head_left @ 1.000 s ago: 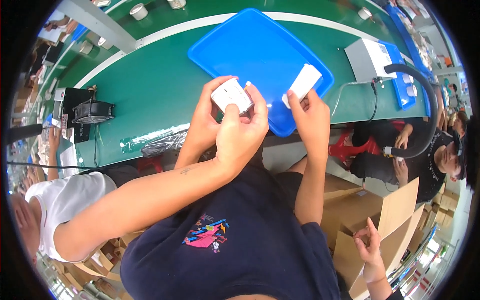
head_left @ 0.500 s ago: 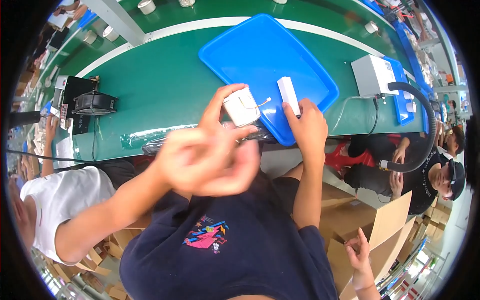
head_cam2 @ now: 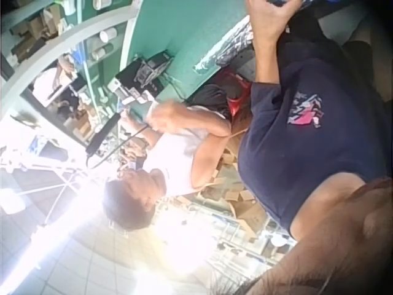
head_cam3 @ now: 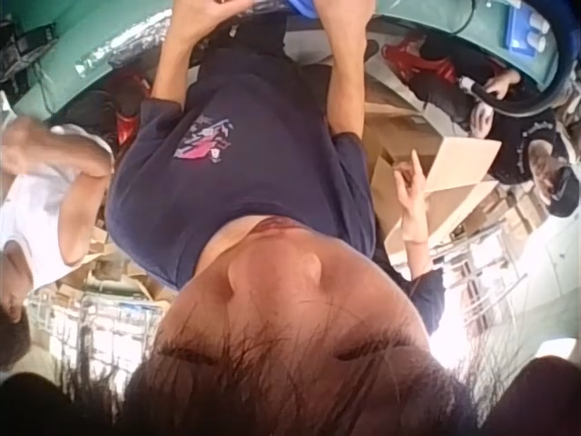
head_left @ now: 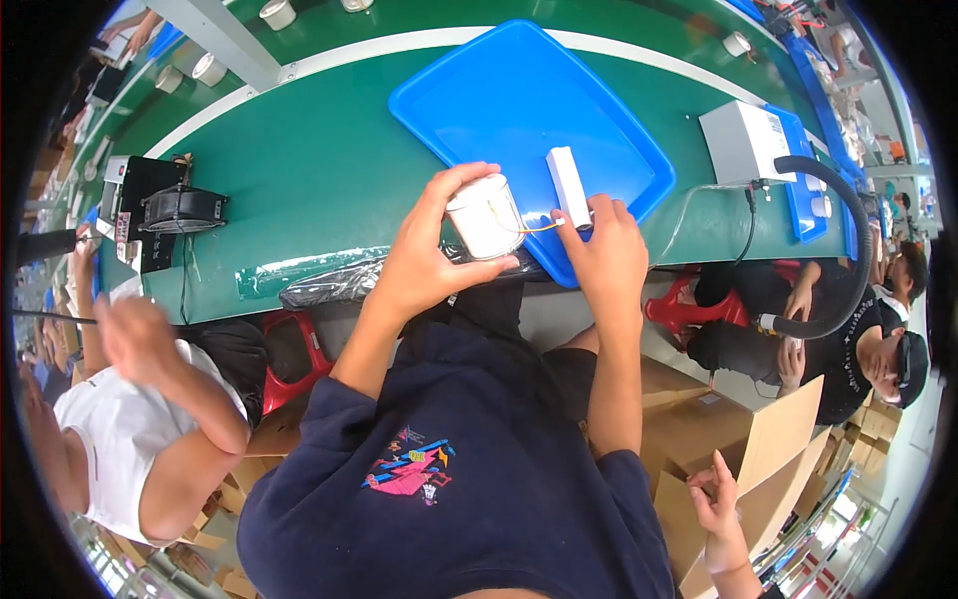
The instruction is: The person assembles electronic components by hand, placing them into plastic housings on a factory production line.
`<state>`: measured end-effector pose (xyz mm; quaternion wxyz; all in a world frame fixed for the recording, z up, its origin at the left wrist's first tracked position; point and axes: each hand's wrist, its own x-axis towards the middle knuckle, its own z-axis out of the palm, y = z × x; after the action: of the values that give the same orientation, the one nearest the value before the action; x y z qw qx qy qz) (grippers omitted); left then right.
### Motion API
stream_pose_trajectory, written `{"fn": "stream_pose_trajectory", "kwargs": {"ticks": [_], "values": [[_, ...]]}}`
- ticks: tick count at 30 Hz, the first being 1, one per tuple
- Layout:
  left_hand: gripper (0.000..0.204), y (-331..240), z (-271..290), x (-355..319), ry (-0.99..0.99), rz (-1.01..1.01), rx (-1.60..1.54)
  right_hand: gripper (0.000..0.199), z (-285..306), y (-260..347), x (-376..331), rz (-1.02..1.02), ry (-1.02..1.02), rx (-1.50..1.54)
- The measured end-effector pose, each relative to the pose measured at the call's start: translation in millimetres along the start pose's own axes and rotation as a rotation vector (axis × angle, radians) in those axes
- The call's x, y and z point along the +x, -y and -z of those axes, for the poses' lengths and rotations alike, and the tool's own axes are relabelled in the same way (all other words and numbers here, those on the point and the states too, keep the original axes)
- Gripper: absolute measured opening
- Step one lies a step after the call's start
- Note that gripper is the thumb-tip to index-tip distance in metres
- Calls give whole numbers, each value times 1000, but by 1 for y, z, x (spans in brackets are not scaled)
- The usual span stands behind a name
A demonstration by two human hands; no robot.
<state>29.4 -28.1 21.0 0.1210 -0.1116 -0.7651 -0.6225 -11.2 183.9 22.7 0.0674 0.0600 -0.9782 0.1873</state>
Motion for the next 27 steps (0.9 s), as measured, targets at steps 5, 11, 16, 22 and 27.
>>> {"fn": "stream_pose_trajectory", "kwargs": {"ticks": [5,11,16,22,27], "values": [[89,-6,-2,1,12,-13,44,37,1,3,-4,34,-18,-17],[84,-7,-1,1,77,27,-140,43,2,6,-9,41,-84,11],[83,-8,-4,3,104,75,-288,48,8,1,-13,47,-164,49],[84,-6,-8,4,130,79,-289,48,16,2,-18,-3,-167,117],[84,-6,-12,5,138,81,-306,43,19,1,-25,-3,-175,227]]}}
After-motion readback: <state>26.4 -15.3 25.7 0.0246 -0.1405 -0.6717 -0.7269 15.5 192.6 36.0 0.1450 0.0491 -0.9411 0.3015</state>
